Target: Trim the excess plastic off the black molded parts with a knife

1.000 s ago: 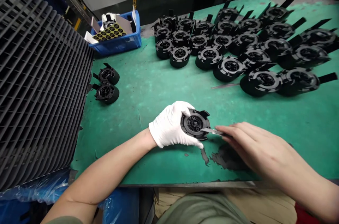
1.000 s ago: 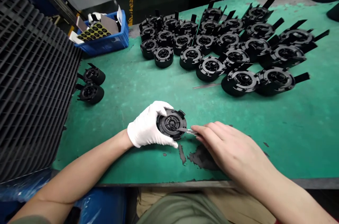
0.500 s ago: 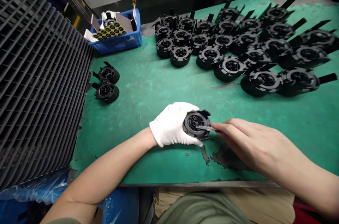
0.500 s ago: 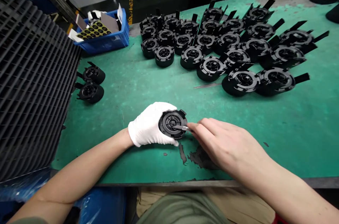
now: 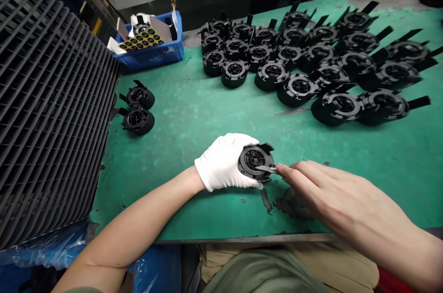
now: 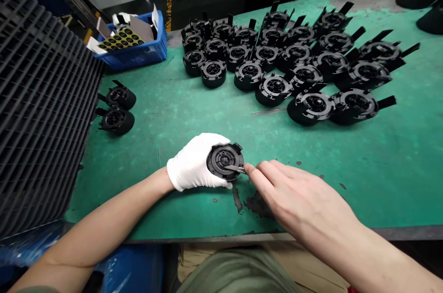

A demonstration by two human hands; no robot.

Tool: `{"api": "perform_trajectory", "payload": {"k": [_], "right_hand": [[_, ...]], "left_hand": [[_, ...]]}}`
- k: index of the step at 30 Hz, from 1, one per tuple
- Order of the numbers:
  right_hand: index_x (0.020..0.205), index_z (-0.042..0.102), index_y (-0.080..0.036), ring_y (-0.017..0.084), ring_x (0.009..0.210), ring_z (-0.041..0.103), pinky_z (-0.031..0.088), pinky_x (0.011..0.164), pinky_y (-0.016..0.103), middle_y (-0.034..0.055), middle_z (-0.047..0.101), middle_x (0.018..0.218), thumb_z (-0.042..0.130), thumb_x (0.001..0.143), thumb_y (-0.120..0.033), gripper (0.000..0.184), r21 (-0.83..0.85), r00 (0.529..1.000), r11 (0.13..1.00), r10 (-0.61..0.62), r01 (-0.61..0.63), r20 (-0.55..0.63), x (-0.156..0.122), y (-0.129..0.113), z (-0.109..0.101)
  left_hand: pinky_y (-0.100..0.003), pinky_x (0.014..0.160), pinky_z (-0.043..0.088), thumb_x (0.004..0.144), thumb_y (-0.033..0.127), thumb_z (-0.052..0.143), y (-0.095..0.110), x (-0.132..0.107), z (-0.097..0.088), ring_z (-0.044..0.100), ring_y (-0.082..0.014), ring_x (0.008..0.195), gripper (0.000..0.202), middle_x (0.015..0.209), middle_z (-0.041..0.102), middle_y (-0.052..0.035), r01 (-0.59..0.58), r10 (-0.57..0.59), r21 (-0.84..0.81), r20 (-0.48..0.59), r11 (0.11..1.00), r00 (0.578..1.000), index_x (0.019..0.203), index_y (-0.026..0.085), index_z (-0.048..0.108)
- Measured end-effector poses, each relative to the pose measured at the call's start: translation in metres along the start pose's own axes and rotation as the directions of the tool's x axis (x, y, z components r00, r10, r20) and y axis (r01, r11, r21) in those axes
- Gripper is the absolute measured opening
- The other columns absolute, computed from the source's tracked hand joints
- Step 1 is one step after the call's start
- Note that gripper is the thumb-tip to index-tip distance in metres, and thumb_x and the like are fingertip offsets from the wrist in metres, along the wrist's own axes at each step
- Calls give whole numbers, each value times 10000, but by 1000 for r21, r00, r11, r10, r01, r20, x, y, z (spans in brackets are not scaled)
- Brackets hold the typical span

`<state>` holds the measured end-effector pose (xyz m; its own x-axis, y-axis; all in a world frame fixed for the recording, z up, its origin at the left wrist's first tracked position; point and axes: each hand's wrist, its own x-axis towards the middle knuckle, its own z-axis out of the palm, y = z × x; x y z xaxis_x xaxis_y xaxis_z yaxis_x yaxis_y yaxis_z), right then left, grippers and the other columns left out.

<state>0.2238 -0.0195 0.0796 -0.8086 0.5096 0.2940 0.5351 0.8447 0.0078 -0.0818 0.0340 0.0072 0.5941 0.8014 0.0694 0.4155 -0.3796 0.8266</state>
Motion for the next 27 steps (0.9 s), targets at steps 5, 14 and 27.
{"api": "perform_trajectory", "payload": {"k": [5, 14, 27], "right_hand": [[1490, 710, -109, 182, 722, 589, 449, 678, 344, 11, 672, 948, 462, 1206, 42, 406, 13, 1000, 1000, 11, -10, -14, -2, 1, 4], [1461, 704, -221, 212, 724, 616, 419, 678, 401, 5, 711, 938, 521, 1246, -51, 330, 52, 999, 998, 36, -35, -36, -3, 10, 10], [1455, 821, -244, 260, 839, 723, 501, 782, 439, 59, 805, 1018, 601, 1268, -157, 301, 169, 1000, 985, 25, -25, 5, -9, 34, 17]], "left_hand": [[-575, 1174, 729, 764, 871, 1152, -4, -1, 1, 922, -440, 1243, 914, 1302, 944, -154, -7, 7, -9, -1, 1000, 1000, 1348, 231, 861], [-533, 1091, 717, 780, 906, 1129, -2, 1, -1, 916, -416, 1177, 845, 1214, 936, -122, -28, 28, -30, 1, 999, 1000, 1245, 252, 864], [-548, 1133, 709, 788, 847, 1152, 1, 2, -2, 919, -438, 1249, 841, 1289, 949, -131, 3, -2, -41, 27, 999, 1000, 1304, 251, 858]]}}
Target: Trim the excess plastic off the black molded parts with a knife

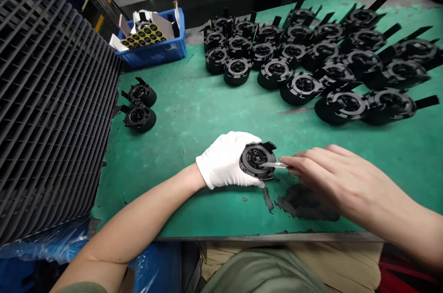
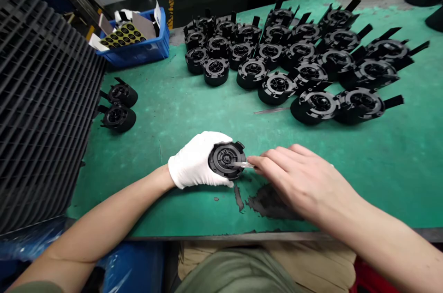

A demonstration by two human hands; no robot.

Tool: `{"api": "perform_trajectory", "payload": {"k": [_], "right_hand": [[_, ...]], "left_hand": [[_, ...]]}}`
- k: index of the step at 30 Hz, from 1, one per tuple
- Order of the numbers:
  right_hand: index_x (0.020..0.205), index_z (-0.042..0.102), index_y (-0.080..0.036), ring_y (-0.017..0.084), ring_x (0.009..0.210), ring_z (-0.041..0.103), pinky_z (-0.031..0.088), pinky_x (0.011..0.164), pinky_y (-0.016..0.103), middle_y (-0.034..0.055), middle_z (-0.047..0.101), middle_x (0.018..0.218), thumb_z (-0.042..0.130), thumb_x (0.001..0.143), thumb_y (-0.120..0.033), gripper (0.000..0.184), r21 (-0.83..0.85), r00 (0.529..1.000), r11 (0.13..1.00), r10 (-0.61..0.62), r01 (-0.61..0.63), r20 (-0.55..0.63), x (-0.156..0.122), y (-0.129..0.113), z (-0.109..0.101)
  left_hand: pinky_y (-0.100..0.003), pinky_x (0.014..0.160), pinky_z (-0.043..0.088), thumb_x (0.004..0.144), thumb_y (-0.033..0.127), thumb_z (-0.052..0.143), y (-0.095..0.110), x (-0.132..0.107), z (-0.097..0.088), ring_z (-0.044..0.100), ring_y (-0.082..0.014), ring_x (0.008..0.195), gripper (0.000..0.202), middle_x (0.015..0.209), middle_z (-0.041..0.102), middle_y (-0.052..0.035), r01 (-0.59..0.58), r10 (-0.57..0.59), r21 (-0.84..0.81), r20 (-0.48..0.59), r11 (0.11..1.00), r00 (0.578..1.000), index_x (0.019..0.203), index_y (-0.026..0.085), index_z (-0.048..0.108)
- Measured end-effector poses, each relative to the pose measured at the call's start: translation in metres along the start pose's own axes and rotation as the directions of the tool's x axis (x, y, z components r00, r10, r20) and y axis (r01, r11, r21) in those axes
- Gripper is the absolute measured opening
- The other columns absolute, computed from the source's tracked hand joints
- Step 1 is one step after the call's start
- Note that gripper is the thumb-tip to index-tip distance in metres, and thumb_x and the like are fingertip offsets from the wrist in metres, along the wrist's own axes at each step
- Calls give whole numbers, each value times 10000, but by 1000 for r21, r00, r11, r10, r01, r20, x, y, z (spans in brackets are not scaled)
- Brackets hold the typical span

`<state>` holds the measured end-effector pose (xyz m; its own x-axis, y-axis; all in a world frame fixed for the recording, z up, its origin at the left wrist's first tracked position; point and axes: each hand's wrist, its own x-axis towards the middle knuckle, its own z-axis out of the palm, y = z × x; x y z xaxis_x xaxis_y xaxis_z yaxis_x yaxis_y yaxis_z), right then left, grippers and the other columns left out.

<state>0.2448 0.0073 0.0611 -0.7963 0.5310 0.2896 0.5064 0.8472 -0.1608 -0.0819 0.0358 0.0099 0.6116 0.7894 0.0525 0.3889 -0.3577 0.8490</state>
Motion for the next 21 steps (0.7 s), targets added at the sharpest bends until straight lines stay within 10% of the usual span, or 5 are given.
{"api": "perform_trajectory", "payload": {"k": [21], "right_hand": [[1460, 853, -312, 284, 912, 763, 585, 837, 462, 91, 847, 1094, 535, 1240, -175, 410, 105, 992, 991, 74, -85, 103, -5, 20, 14]], "left_hand": [[-499, 1001, 689, 813, 799, 1148, 8, 2, -4, 902, -390, 1107, 693, 1087, 906, -73, 12, -12, -9, 31, 1000, 999, 1131, 282, 813]]}}
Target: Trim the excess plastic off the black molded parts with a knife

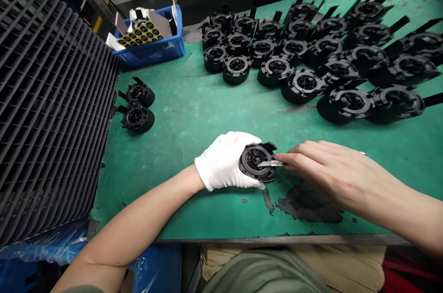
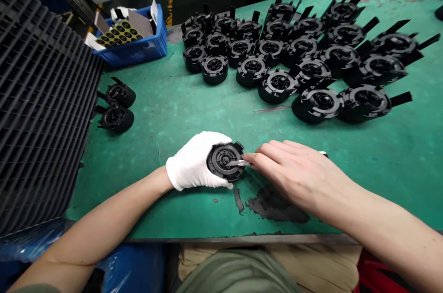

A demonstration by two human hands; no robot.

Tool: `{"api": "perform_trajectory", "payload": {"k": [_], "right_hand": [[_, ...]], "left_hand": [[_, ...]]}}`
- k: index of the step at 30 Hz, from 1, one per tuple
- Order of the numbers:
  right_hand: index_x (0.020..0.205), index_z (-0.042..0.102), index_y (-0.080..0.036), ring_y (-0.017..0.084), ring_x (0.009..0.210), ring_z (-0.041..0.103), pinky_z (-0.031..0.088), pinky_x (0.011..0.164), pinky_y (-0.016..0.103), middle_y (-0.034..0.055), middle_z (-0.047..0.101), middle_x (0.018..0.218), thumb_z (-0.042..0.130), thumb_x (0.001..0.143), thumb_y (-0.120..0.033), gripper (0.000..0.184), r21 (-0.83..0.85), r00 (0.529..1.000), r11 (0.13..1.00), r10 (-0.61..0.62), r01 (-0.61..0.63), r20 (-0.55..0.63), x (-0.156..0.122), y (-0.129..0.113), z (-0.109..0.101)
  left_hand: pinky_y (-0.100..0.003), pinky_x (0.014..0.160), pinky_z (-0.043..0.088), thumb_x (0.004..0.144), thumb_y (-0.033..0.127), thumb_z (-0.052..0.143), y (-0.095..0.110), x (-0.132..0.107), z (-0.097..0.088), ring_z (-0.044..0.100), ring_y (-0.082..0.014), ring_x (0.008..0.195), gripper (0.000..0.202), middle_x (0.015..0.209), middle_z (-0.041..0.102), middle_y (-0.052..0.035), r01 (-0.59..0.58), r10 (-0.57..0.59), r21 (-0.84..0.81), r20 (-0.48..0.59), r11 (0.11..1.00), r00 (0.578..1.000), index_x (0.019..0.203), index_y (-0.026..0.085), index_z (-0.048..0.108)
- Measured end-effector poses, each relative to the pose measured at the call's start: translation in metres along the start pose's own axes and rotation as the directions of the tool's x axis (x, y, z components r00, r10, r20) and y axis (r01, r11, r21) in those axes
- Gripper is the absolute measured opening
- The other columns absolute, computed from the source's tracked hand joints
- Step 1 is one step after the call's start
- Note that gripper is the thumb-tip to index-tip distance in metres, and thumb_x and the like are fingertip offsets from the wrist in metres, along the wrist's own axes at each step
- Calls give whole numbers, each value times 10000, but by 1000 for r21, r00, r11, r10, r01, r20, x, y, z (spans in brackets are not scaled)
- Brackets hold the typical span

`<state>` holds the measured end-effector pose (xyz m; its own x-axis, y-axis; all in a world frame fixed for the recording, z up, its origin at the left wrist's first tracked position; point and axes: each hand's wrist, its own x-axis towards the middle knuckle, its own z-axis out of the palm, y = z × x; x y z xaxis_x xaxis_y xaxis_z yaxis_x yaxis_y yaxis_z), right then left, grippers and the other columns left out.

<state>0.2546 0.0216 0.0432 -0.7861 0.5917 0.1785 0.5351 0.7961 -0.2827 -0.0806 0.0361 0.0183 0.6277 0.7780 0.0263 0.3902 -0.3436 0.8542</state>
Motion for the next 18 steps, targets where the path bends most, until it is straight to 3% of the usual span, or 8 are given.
{"api": "perform_trajectory", "payload": {"k": [4, 9, 14, 18], "right_hand": [[1449, 853, -301, 253, 873, 719, 557, 865, 449, 68, 847, 1083, 514, 1188, -96, 475, -5, 998, 999, -54, 54, -25, 7, 1, -7], [1423, 821, -266, 225, 874, 669, 502, 842, 391, 33, 822, 1047, 519, 1156, 8, 488, -91, 969, 965, -243, 245, 33, 27, 5, -23], [1458, 828, -268, 239, 855, 641, 465, 828, 414, 30, 791, 974, 491, 1155, 3, 528, -121, 937, 931, -336, 346, 90, 39, 20, -30], [1389, 856, -308, 254, 877, 658, 476, 844, 436, 41, 837, 1055, 462, 1195, -50, 509, -60, 915, 922, -368, 382, 165, 47, 29, -33]], "left_hand": [[-487, 976, 682, 827, 782, 1147, 2, 0, -1, 898, -376, 1079, 669, 1066, 900, -67, -6, 6, 24, -4, 1000, 1000, 1117, 280, 811], [-485, 984, 690, 823, 822, 1134, 3, 0, -1, 895, -374, 1066, 691, 1068, 897, -71, 0, -1, 35, 10, 999, 1000, 1119, 279, 825], [-535, 1134, 709, 816, 783, 1168, -5, -4, 2, 919, -417, 1230, 812, 1283, 944, -131, -9, 10, 45, -22, 999, 1000, 1326, 243, 840], [-611, 1225, 713, 810, 895, 1125, -14, -7, 6, 910, -463, 1352, 932, 1404, 939, -172, -33, 36, 58, -52, 998, 998, 1407, 242, 835]]}}
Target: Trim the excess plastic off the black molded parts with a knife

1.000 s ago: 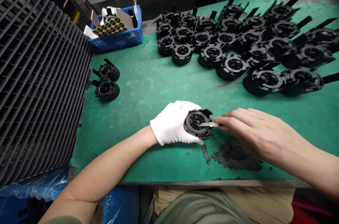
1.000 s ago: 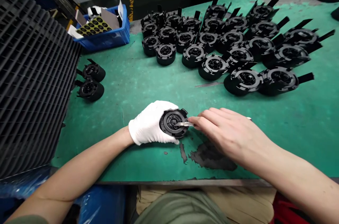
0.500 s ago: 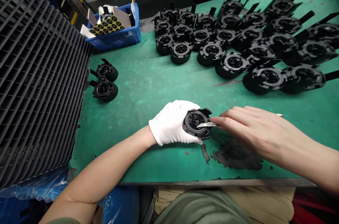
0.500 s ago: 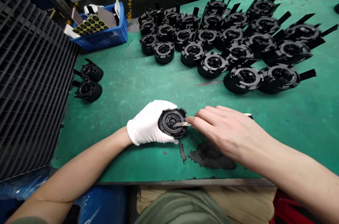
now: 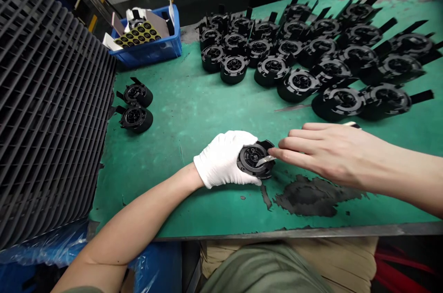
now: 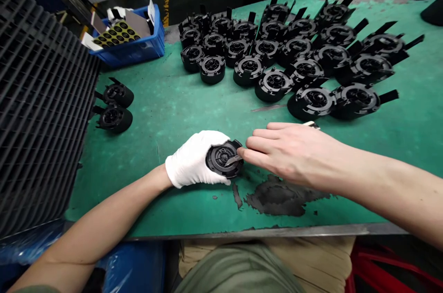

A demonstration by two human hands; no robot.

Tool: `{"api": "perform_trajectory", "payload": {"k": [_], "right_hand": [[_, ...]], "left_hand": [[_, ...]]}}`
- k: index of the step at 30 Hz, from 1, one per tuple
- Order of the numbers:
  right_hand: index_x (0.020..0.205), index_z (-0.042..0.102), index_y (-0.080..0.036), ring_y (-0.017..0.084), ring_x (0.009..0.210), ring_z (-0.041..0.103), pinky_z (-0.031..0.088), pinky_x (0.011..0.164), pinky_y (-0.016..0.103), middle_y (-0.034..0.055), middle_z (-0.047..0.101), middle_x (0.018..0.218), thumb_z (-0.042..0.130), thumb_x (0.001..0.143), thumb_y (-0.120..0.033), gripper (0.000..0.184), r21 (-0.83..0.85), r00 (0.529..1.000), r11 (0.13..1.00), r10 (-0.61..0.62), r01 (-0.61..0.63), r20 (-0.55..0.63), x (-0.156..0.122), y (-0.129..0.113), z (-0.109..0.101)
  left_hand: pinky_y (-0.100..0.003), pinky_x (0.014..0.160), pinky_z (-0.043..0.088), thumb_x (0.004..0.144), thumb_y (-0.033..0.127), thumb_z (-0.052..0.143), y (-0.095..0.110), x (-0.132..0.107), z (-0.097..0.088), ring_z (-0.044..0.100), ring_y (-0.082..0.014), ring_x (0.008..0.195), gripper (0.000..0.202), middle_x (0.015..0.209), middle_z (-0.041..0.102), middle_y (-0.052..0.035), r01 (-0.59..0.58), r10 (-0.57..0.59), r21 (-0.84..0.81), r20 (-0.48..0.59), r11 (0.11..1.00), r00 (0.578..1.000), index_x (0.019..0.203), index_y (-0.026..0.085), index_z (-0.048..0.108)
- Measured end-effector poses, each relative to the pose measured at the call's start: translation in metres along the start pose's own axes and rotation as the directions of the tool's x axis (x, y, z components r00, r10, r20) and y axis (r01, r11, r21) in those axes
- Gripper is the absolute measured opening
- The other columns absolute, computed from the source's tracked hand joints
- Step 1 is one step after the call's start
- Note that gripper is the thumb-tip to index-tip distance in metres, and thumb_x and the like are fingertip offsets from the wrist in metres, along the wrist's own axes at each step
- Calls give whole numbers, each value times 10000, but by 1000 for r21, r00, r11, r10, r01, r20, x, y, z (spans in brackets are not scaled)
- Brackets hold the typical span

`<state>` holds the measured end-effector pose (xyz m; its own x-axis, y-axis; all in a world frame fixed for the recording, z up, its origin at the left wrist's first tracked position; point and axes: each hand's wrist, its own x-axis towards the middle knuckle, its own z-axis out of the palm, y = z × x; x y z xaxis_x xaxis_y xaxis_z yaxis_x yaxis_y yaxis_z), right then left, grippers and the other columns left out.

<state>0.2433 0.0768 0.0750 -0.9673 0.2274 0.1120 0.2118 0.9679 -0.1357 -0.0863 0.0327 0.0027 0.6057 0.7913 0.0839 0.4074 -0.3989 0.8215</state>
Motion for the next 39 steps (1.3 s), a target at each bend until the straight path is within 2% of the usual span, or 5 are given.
{"api": "perform_trajectory", "payload": {"k": [9, 19, 29, 33, 39], "right_hand": [[1494, 882, -357, 241, 894, 738, 529, 812, 409, 45, 874, 1089, 531, 1289, -166, 450, 120, 977, 982, 162, -146, -141, -22, -1, -18], [1942, 540, -442, 307, 1071, 957, 827, 865, 391, 76, 939, 1347, 571, 1204, -118, 807, 499, 738, 726, 636, -473, -226, -17, -181, 54], [1826, 647, -351, 211, 941, 877, 687, 847, 316, 42, 880, 1207, 632, 1261, -138, 604, 363, 688, 757, 649, -543, -324, -23, -116, 44], [1780, 644, -292, 225, 855, 860, 652, 751, 356, 44, 864, 1145, 642, 1298, -240, 485, 285, 662, 728, 686, -624, -302, -34, -130, 46], [1623, 701, -299, 285, 939, 912, 685, 776, 432, 70, 912, 1235, 651, 1285, -248, 346, 141, 696, 755, 648, -640, -309, -41, -109, 43]], "left_hand": [[-668, 1267, 730, 752, 900, 1152, -4, -1, 6, 889, -498, 1410, 1029, 1478, 914, -194, 6, -5, 34, -21, 999, 1000, 1489, 259, 828], [-762, 1515, 534, 1008, 647, 1010, -12, -19, 3, 617, -551, 1823, 1153, 1963, 610, -287, -231, 231, 107, 18, 967, 973, 1953, 264, 470], [-585, 1123, 732, 987, 924, 981, -8, -22, 7, 843, -376, 1169, 865, 1187, 876, -141, -167, 168, 210, 11, 963, 986, 1521, 253, 861], [-641, 1185, 751, 833, 949, 1080, -9, -24, 12, 832, -444, 1450, 826, 1466, 848, -225, -196, 220, 176, -126, 965, 967, 1210, 260, 826], [-739, 1420, 665, 878, 985, 1010, -7, -18, 12, 787, -502, 1678, 1147, 1779, 766, -294, -128, 136, 70, -130, 989, 982, 1689, 258, 649]]}}
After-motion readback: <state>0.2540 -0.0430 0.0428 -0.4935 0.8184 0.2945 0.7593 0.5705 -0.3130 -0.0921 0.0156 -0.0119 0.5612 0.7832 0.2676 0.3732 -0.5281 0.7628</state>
